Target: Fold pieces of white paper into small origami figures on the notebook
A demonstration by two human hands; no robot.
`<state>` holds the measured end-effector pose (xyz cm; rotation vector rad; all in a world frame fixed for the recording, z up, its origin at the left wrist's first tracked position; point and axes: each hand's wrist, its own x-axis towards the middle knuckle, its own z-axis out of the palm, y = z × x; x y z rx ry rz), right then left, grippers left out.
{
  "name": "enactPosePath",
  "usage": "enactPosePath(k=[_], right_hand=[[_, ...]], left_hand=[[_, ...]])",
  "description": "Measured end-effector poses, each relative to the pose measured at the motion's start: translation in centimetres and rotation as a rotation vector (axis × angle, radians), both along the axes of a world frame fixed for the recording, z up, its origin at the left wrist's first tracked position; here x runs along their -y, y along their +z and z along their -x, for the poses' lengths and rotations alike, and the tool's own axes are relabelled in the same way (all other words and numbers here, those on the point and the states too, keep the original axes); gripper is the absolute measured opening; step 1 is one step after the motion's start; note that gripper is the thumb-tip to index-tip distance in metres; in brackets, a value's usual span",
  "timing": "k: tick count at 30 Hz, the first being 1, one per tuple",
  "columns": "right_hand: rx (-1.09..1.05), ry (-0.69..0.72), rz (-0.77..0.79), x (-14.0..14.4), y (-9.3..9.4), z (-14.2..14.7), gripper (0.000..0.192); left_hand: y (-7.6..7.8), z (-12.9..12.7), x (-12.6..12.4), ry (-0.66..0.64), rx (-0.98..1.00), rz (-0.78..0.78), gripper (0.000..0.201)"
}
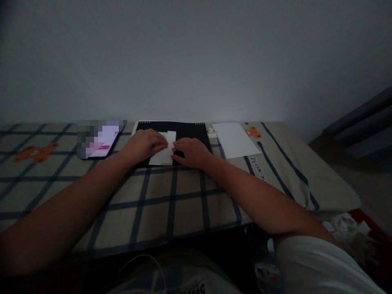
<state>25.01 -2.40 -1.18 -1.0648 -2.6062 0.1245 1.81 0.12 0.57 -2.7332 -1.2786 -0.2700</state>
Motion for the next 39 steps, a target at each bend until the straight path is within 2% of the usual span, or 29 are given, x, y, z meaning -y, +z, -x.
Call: enactPosePath(k=[13, 26, 29, 35, 39], right_hand=[[0.030, -0.005, 0.012, 0.0, 0.3, 0.0, 0.033], [0.011, 0.001, 0.012, 0.0, 0.2, -0.1, 0.033], [0.015, -0.001, 0.015, 0.1, 0.3, 0.0, 0.032], [0.026, -0.001, 0.019, 0.0, 0.3, -0.1, 0.031], [0.030, 0.003, 0.018, 0.0, 0.3, 0.0, 0.031]], left_hand=[[1.5, 0.3, 1.4, 0.017, -0.216, 0.086, 0.036], [2.1, 0.4, 1.9, 0.017, -0.234, 0.160, 0.066], [1.6, 0.8, 1.4, 0.000, -0.178, 0.165, 0.062], [0.4, 1.6, -0.1, -0.071, -0.031, 0.135, 0.037], [-0.1, 1.7, -0.7, -0.084, 0.027, 0.109, 0.028]])
